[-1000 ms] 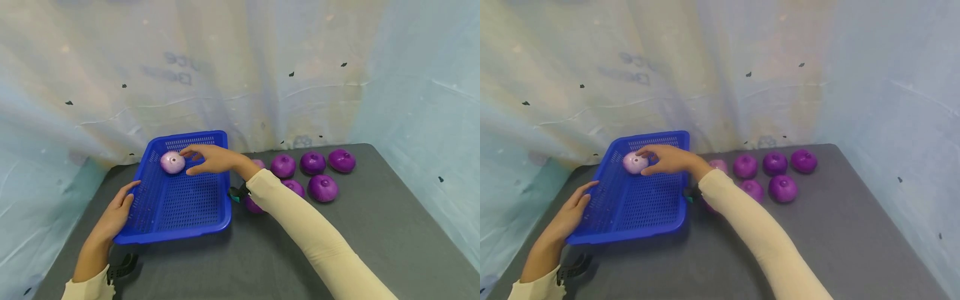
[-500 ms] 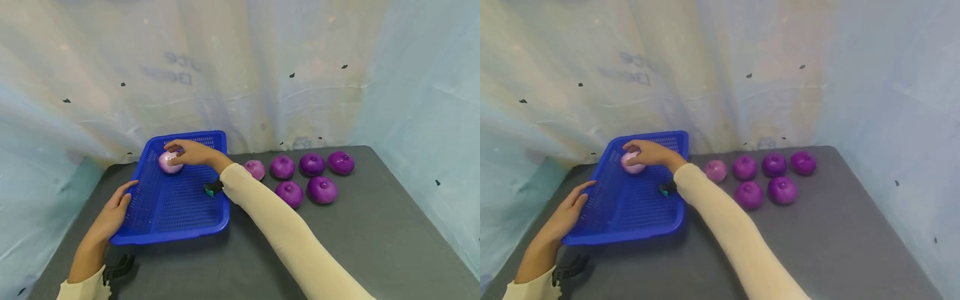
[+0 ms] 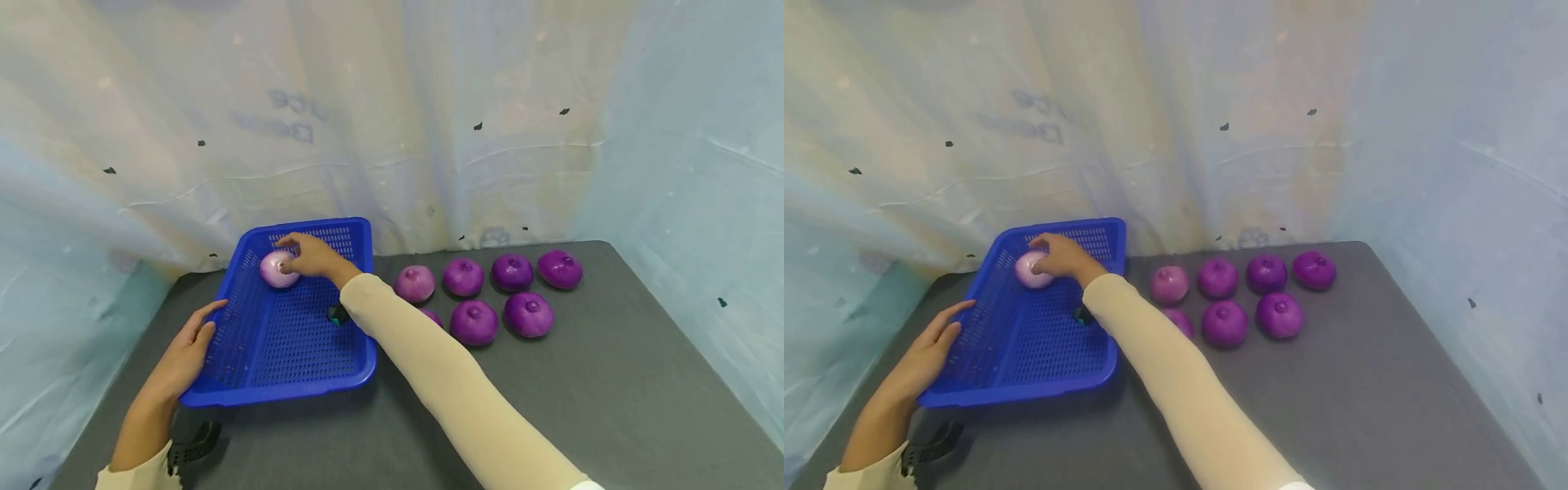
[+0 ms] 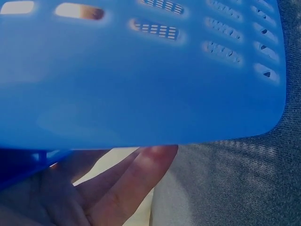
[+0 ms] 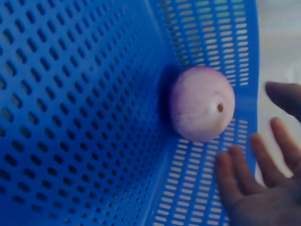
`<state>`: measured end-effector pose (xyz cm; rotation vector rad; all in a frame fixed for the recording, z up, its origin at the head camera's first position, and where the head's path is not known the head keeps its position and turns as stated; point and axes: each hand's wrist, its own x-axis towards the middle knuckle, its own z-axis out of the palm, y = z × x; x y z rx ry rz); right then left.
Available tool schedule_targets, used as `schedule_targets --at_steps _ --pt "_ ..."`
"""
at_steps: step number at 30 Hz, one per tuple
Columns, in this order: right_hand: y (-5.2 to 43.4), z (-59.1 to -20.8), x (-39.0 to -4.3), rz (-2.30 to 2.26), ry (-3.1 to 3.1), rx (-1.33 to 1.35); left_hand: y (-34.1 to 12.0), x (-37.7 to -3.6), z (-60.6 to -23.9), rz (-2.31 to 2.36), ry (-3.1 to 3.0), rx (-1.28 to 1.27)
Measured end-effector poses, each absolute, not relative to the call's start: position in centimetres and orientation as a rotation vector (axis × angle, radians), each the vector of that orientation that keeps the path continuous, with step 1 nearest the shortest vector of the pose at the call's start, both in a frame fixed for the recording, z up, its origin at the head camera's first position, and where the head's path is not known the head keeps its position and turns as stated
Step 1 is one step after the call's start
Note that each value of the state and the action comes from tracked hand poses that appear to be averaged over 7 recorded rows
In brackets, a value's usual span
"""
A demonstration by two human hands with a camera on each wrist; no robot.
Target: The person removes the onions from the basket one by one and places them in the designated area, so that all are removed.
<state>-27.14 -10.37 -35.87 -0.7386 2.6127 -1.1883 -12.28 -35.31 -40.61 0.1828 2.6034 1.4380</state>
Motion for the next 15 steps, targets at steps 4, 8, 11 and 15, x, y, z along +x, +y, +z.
schedule_targets --at_steps 4,8,11,15 --pt "-10.0 -36.7 -27.3 -1.116 2.589 -0.704 -35.3 -12.2 -40.8 1.430 2.611 0.184" --pt "-9.4 -37.0 -27.5 -1.105 2.532 -0.687 -35.2 -12.1 -40.9 1.442 2.586 0.169" --pt "-9.2 -37.0 -27.6 -1.072 2.466 -0.687 -35.3 -12.1 -40.8 1.442 2.596 0.182" --pt "-9.3 -36.9 -27.9 -1.067 2.374 -0.680 -35.3 -12.3 -40.8 1.446 2.605 0.205"
